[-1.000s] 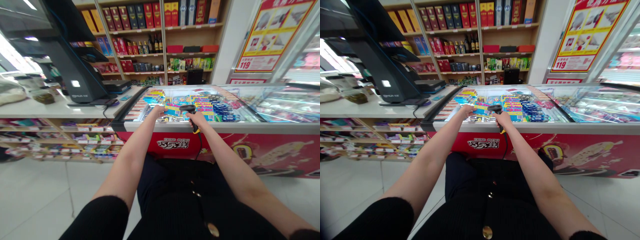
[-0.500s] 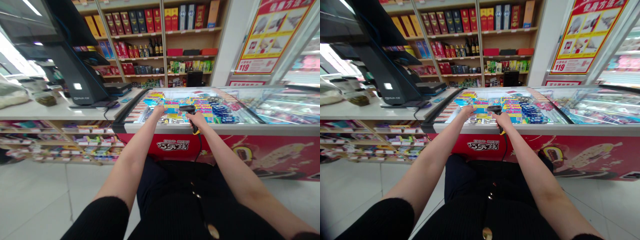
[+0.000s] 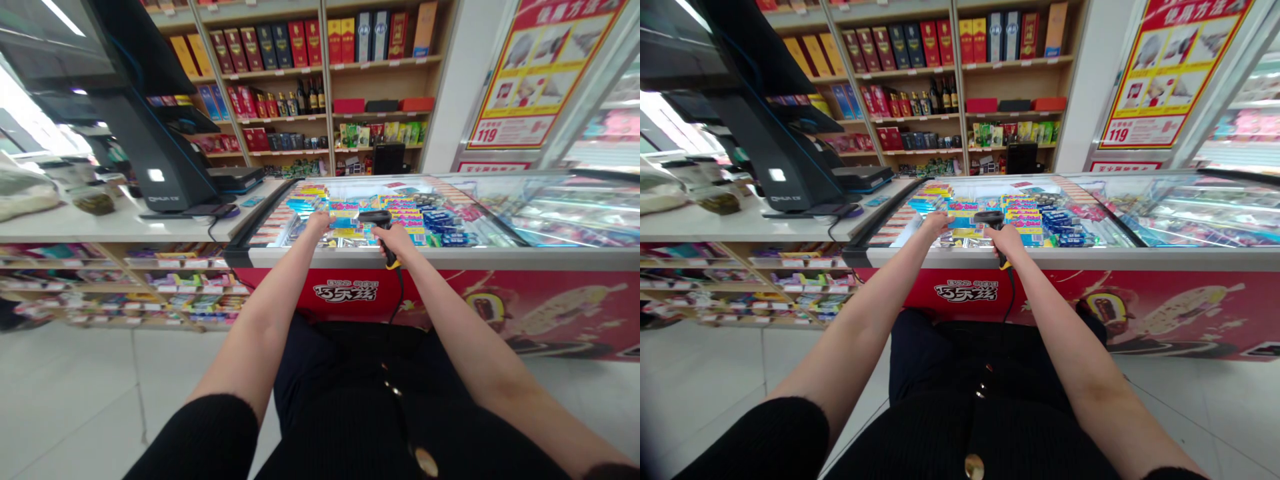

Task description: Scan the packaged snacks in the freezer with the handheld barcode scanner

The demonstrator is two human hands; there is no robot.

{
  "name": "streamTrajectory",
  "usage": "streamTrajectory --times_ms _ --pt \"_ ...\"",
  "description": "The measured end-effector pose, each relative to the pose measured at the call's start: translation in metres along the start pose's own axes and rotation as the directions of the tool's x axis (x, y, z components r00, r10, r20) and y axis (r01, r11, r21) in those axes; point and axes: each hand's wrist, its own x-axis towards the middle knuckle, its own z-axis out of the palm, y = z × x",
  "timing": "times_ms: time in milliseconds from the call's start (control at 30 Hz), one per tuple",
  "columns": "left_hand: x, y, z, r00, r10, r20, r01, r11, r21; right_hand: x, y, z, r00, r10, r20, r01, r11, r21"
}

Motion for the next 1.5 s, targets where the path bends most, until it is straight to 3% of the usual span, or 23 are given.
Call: streamTrajectory --times_ms 233,533,733,867,1067,1367,1500 --pt "-0.021 0.004 0.023 0.993 -0.010 0.114 0.006 0.999 0.035 0.000 -0.001 -0.028 0.997 -0.017 -0.078 0.020 0.999 0.031" --pt "-0.066 -0.001 0.092 0.924 -0.021 0.382 0.004 0.999 0.046 -0.001 0.001 -0.080 0.979 -0.023 -0.202 0.052 0.989 0.139" --pt "-0.077 -0.017 0.122 0.937 -0.025 0.347 -0.021 0.992 0.127 -0.002 0.011 -0.096 0.977 0.005 -0.214 0.034 0.984 0.175" --pt "-0.075 -0.024 0.131 0.947 0.053 0.317 -0.136 0.959 0.249 0.002 0.018 -0.105 0.977 0.009 -0.211 0.031 0.983 0.183" --pt "-0.063 -0.023 0.136 0.926 0.178 0.332 -0.336 0.789 0.515 0.006 0.027 -0.114 0.981 0.033 -0.191 0.015 0.970 0.241" --pt "-0.052 -0.015 0.152 0.942 0.205 0.266 -0.312 0.825 0.471 0.003 0.027 -0.119 0.973 0.044 -0.226 0.018 0.964 0.264" --pt "-0.045 -0.019 0.146 0.925 0.215 0.312 -0.357 0.773 0.524 0.007 0.031 -0.121 0.973 0.050 -0.225 0.016 0.959 0.282"
